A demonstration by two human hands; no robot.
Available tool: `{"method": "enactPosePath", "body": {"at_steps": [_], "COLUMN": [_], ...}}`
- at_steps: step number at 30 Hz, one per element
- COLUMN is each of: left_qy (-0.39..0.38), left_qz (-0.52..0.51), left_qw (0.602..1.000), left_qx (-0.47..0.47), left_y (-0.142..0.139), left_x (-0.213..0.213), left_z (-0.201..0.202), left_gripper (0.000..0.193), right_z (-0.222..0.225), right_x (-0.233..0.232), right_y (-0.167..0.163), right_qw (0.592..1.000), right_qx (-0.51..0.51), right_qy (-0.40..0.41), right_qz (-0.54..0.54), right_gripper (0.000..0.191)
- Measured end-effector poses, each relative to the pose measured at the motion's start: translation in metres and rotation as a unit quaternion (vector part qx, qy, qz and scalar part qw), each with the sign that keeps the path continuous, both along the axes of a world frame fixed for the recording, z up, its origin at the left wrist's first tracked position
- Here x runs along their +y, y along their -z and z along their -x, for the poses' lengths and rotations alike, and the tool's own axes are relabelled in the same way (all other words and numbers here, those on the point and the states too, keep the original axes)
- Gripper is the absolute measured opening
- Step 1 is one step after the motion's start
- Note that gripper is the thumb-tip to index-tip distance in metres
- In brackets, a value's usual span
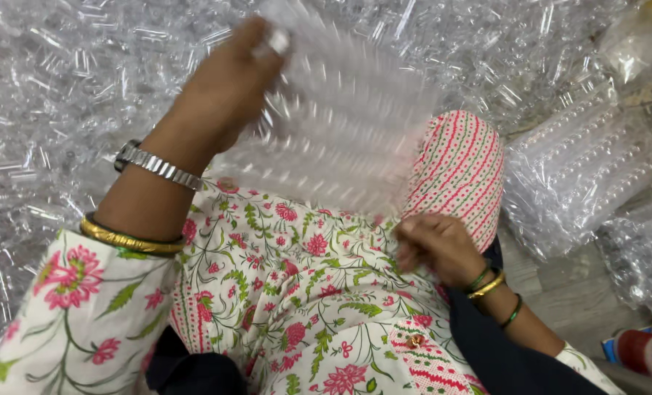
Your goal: The person sits cross-legged on a floor covered with clear plastic sticks and counts sticks by hand, placing them into a clear plastic bag. They repeatedly gather sticks from the pile, insert them into the bag, and adjust the bag opening while filling it.
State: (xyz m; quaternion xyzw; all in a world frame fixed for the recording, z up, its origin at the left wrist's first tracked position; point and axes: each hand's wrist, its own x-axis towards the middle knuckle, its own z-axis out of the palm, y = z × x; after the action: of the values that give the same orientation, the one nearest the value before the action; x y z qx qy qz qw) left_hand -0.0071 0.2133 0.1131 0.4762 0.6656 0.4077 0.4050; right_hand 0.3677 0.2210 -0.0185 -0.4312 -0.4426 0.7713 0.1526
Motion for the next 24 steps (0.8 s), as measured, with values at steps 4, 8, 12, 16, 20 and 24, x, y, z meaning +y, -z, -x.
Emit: {"method": "enactPosePath", "body": {"at_steps": [4,8,12,16,20,24], "left_qy": [-0.048,-0.137,-0.173,-0.159,-0.142,0.0], "left_qz": [-0.259,-0.268,-0.217,-0.214,-0.088,-0.163], "left_qw": [0.919,0.868,0.796,0.839,0.86,0.86], "left_qx": [-0.293,-0.394,-0.538,-0.474,-0.482,-0.483], "left_y": [0.034,0.071,0.105,0.134,0.147,0.15], "left_x": [0.032,0.066,0.101,0.13,0.164,0.176], "left_z": [-0.041,-0.147,-0.238,-0.292,-0.338,-0.368], "left_gripper": [0.038,0.044,0.05,0.06,0.072,0.067], "right_z": [0.023,0.031,-0.019,-0.088,-0.143,-0.19], "right_x": [-0.014,0.003,0.054,0.096,0.094,0.101], "right_y": [-0.006,-0.014,-0.025,-0.038,-0.056,-0.046], "right_qw": [0.973,0.882,0.854,0.92,0.896,0.863], "right_qx": [0.119,0.454,0.482,0.212,0.157,0.037], "right_qy": [-0.194,-0.03,0.19,0.29,0.365,0.435], "right_qz": [-0.041,0.12,0.042,-0.157,-0.196,-0.254], "right_gripper": [0.054,0.088,0.06,0.032,0.018,0.025]}}
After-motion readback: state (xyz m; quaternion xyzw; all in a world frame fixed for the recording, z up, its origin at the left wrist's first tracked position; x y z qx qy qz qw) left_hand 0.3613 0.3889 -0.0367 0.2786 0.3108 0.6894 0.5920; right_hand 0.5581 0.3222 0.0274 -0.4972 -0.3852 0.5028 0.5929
